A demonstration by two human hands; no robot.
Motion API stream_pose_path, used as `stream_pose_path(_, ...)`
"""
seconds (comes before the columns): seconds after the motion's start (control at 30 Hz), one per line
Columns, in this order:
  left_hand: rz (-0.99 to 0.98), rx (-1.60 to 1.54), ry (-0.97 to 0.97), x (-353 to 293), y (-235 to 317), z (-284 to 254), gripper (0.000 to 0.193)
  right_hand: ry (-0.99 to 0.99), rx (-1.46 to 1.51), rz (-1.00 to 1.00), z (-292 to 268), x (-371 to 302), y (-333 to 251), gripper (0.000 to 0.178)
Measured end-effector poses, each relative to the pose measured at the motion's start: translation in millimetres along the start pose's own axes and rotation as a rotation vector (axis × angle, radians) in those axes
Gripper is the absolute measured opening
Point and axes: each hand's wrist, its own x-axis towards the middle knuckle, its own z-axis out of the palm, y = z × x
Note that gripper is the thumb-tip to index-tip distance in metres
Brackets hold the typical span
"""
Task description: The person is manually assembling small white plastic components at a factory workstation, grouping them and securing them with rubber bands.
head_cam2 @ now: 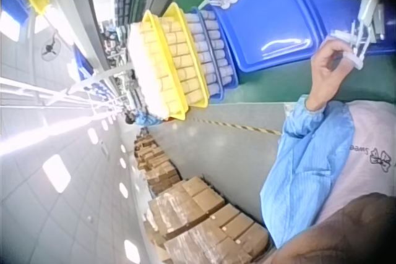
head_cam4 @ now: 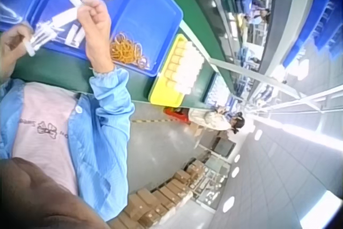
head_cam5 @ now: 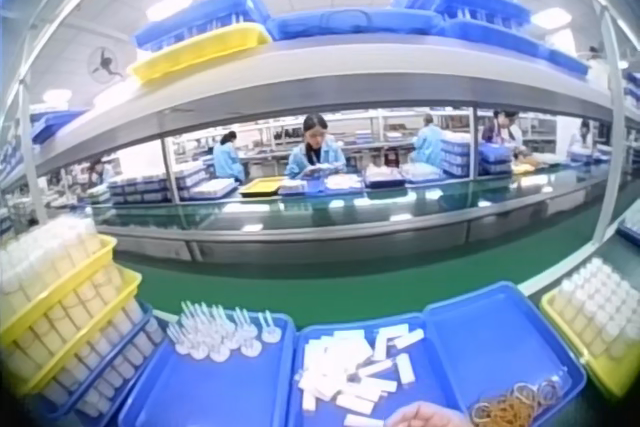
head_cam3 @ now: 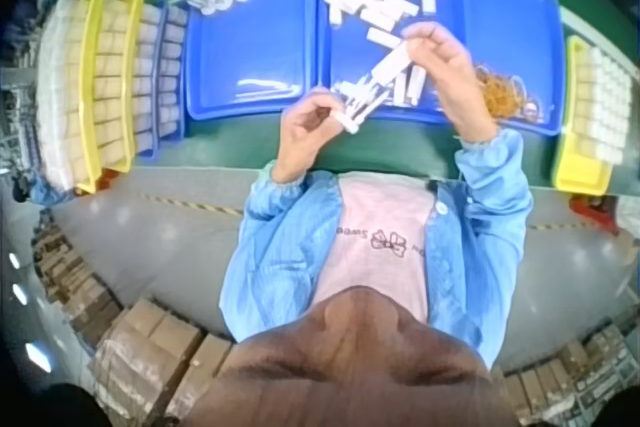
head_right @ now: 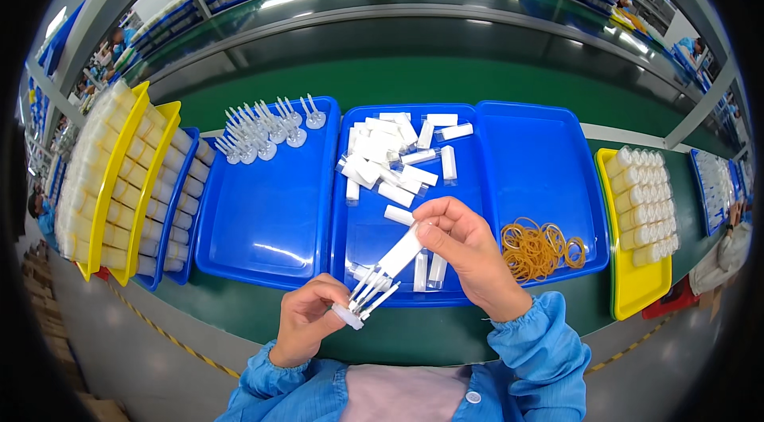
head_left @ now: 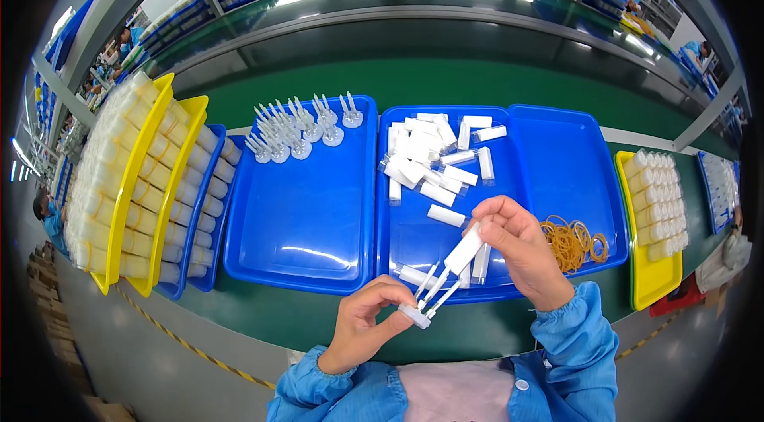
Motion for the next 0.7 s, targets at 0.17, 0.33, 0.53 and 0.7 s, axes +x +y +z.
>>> stream_pose_path(0.17, 0.048, 0.194, -0.016, 1.2, 0.8, -2.8, 0.013, -0.034, -0.017, 0.022, 0.2, -5.2, -8.0, 0.02)
stream_pose_path(0.33, 0.052, 0.219, 0.053, -0.9, 1.6, 3.0, 0.016, -0.029, -0.16, -0.054, -1.7, -8.8, -14.5, 0.018)
stream_pose_path(0.53, 0.078, 0.197, 0.055, -1.0, -7.1, 3.2, 0.017, 0.005, -0.185, -0.052, 1.4, -17.1, -19.7, 0.015)
stream_pose_path(0.7, 0.108, 0.171, 0.064, 1.6, -16.2, 14.2, 0.017, -0.047, -0.299, -0.146, 15.2, -23.9, -2.6, 0.014)
